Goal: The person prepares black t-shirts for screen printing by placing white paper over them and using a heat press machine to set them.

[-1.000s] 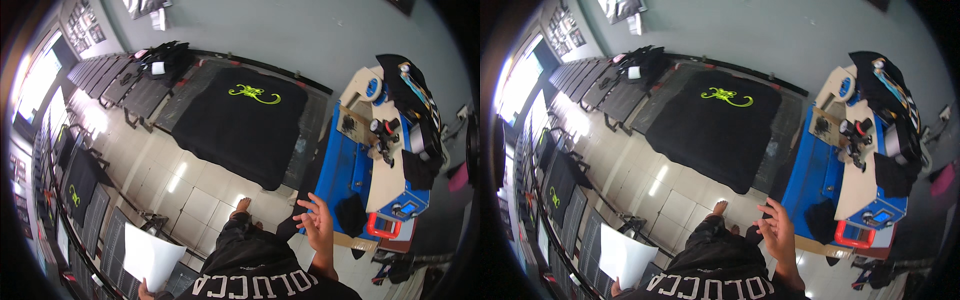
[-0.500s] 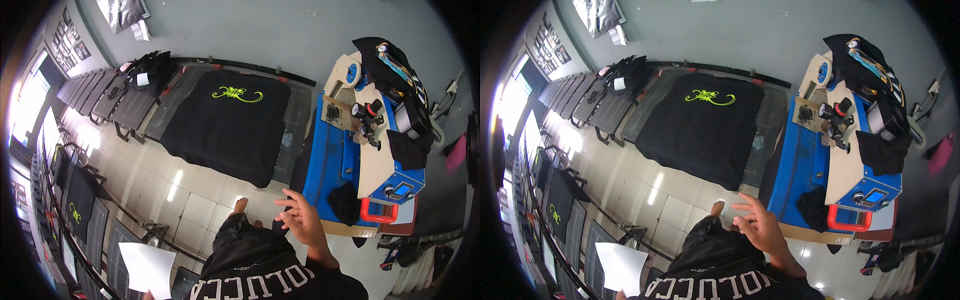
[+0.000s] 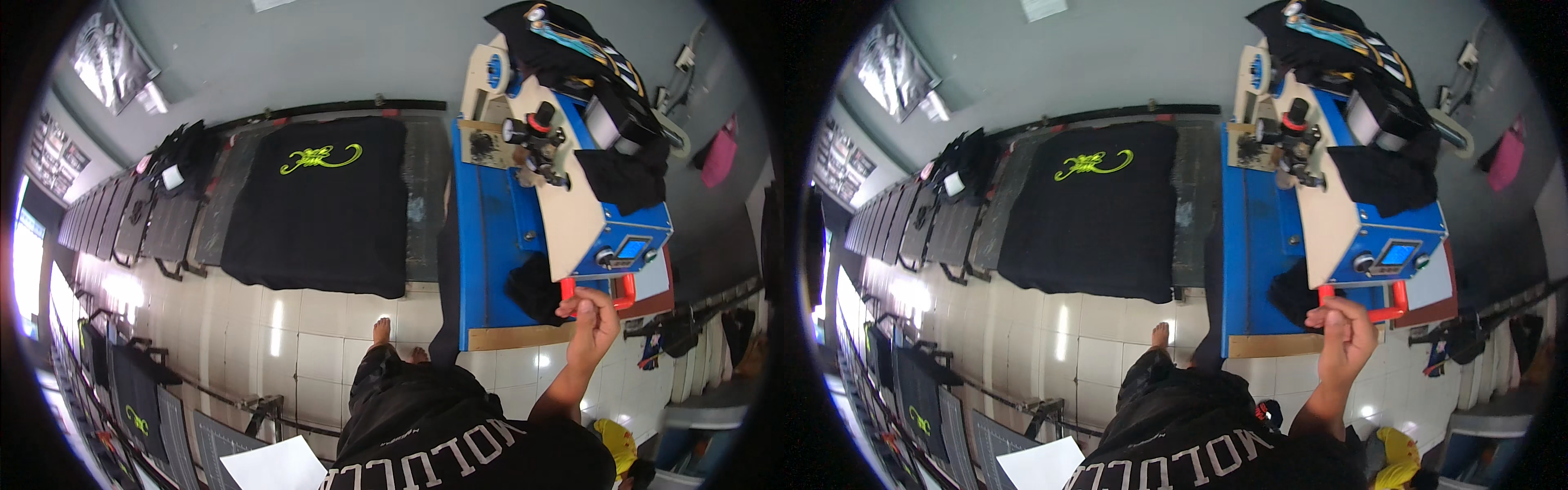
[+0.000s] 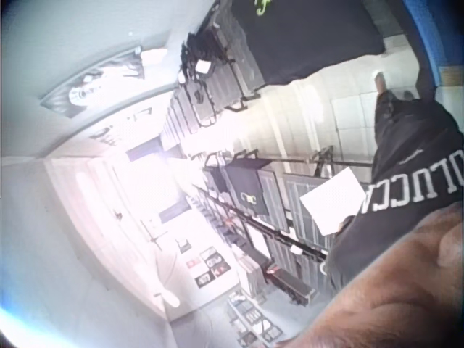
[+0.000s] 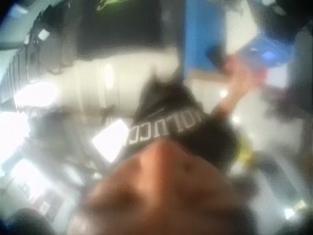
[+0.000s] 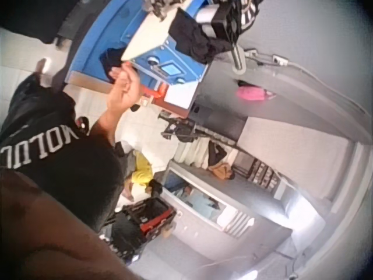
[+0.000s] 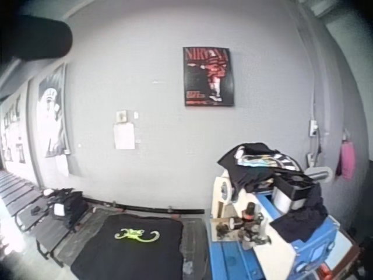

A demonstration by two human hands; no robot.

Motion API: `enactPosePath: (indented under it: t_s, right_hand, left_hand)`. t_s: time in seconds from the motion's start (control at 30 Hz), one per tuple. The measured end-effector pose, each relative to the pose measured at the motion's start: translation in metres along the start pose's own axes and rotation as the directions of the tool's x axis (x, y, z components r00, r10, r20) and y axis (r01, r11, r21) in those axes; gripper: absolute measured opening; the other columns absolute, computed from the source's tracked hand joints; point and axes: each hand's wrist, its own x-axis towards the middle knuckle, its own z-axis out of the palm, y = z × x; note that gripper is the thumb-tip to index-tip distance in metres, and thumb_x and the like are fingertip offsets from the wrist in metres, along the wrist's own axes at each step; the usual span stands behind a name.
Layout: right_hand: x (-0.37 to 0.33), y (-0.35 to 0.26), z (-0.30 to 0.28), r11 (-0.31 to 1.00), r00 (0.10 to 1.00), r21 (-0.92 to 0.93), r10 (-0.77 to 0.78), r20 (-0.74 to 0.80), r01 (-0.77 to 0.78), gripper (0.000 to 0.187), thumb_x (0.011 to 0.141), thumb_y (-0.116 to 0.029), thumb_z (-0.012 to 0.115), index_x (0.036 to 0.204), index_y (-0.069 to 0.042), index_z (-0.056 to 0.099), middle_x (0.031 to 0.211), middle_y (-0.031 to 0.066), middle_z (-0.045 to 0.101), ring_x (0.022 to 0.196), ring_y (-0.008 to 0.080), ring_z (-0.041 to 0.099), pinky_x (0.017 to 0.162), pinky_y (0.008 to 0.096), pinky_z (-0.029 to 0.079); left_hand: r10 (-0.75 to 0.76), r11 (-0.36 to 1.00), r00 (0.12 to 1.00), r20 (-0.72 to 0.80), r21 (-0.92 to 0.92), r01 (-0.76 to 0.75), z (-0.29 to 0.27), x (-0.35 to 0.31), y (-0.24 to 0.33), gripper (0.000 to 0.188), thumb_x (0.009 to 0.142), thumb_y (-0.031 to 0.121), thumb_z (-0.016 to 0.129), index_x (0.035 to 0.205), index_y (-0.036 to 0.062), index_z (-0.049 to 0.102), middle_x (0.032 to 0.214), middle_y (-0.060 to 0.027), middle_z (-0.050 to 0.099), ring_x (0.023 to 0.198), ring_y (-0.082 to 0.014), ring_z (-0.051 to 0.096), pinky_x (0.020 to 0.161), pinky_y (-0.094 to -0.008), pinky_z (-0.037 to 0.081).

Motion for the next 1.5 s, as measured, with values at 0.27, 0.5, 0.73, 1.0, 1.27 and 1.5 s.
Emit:
enactPosePath:
  t_s: [0.27,0.5,0.73,1.0,1.27,1.5]
  right_hand:
    - [0.007,0.077,-0.028,0.659,0.826,-0.709,-0.529,-0.196,0.253,0.020,0.088,-0.013,0.056,0.071,-0.003,0.059,0.066,0.0111,0.059,0.055,0.0302,0.053,0.052,0.0401,0.039]
    - [0.012,0.081,-0.024,0.638,0.754,-0.691,-0.624,-0.205,0.340,0.020,0.082,-0.010,0.055,0.063,-0.007,0.052,0.057,0.0075,0.052,0.051,0.0282,0.048,0.052,0.0398,0.035]
    - [0.012,0.062,-0.022,0.673,0.819,-0.682,-0.540,-0.192,0.284,0.015,0.080,-0.005,0.061,0.066,-0.005,0.055,0.059,0.0070,0.053,0.053,0.0270,0.050,0.053,0.0390,0.036]
    - [0.008,0.062,-0.019,0.539,0.769,-0.795,-0.621,-0.153,0.277,0.015,0.080,-0.015,0.057,0.068,-0.007,0.059,0.063,0.0073,0.055,0.064,0.0279,0.052,0.071,0.0419,0.040]
    - [0.007,0.066,-0.009,0.526,0.740,-0.812,-0.646,-0.188,0.253,0.019,0.082,-0.013,0.053,0.064,-0.006,0.056,0.061,0.0082,0.053,0.061,0.0289,0.049,0.071,0.0419,0.040]
    - [0.007,0.067,-0.006,0.526,0.730,-0.818,-0.651,-0.208,0.235,0.018,0.081,-0.011,0.052,0.065,-0.005,0.056,0.063,0.0097,0.054,0.061,0.0294,0.049,0.073,0.0420,0.040]
  left_hand:
    - [0.410,0.901,0.790,-0.457,0.339,-0.272,-0.019,0.067,0.063,0.053,0.090,0.023,0.064,0.134,-0.0029,0.048,0.132,-0.0222,0.054,0.120,-0.0397,0.052,0.101,-0.0508,0.042]
    - [0.931,0.177,0.215,-0.294,-0.150,-0.973,0.068,-0.067,0.371,0.052,0.085,0.003,0.060,0.134,-0.0031,0.047,0.140,-0.0260,0.046,0.132,-0.0417,0.041,0.111,-0.0486,0.031]
    - [0.965,-0.246,-0.218,-0.149,-0.204,-0.948,0.113,-0.240,0.512,0.052,0.096,0.027,0.055,0.138,0.0002,0.045,0.149,-0.0249,0.036,0.139,-0.0435,0.031,0.115,-0.0502,0.026]
    - [0.988,-0.157,-0.157,-0.006,-0.139,-0.978,0.124,-0.280,0.513,0.049,0.099,0.034,0.046,0.140,0.0069,0.047,0.152,-0.0166,0.037,0.142,-0.0382,0.029,0.117,-0.0500,0.022]
    - [0.990,-0.144,-0.142,-0.026,-0.141,-0.979,0.123,-0.274,0.512,0.048,0.097,0.031,0.049,0.139,0.0075,0.048,0.151,-0.0161,0.038,0.142,-0.0375,0.030,0.117,-0.0495,0.022]
    - [0.987,-0.157,-0.153,-0.040,-0.153,-0.976,0.125,-0.273,0.515,0.049,0.097,0.031,0.051,0.140,0.0076,0.048,0.152,-0.0158,0.037,0.142,-0.0368,0.029,0.118,-0.0484,0.022]
